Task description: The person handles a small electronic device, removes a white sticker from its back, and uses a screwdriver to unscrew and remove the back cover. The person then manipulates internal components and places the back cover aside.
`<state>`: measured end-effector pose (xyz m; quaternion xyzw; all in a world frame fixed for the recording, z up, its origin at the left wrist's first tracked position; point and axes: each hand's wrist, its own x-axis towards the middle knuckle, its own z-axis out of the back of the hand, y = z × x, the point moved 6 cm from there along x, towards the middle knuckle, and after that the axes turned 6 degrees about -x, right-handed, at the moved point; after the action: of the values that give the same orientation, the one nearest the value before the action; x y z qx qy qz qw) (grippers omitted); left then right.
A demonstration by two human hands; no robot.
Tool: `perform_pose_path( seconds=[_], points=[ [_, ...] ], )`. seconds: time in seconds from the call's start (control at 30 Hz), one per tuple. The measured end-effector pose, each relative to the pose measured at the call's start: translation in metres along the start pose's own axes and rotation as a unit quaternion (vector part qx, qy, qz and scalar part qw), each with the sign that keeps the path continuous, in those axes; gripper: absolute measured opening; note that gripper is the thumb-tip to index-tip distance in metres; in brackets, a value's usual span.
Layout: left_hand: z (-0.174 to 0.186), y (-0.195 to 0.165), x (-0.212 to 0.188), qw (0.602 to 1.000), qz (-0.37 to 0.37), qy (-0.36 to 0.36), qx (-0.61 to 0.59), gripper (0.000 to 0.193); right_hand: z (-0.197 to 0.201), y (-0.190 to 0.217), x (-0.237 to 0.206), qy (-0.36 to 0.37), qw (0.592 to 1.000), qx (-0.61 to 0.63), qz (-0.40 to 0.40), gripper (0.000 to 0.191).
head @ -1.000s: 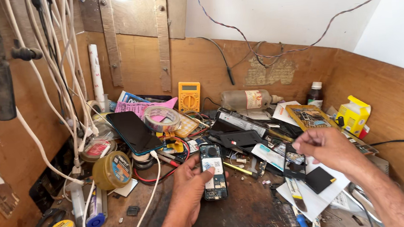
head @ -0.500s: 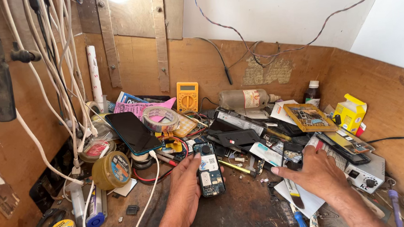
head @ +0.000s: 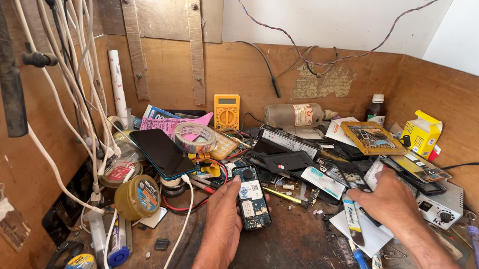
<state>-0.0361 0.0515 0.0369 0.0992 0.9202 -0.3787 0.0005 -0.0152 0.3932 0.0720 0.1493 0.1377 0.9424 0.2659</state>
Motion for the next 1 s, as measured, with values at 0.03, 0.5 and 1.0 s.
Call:
perform_pose_path(
  seconds=[0.03,0.5,1.0],
  points=[
    [0.0,0.0,0.0,1.0,0.0,0.001,0.002,0.034,0.003,-0.003,0.001,-0.003,1.0,0.008,-0.02,0.086],
    [0.024,0.016,0.025,0.994,-0.019,-0.006,-0.106,0.038,-0.042,0.078,-0.079,0.21,0.747,0.629,0.038,0.036],
    [0.032,0.017,0.029,0.994,-0.017,-0.031,-0.104,0.046,-0.034,0.154,-0.151,-0.09,0.931,0.313,0.166,0.065]
  ],
)
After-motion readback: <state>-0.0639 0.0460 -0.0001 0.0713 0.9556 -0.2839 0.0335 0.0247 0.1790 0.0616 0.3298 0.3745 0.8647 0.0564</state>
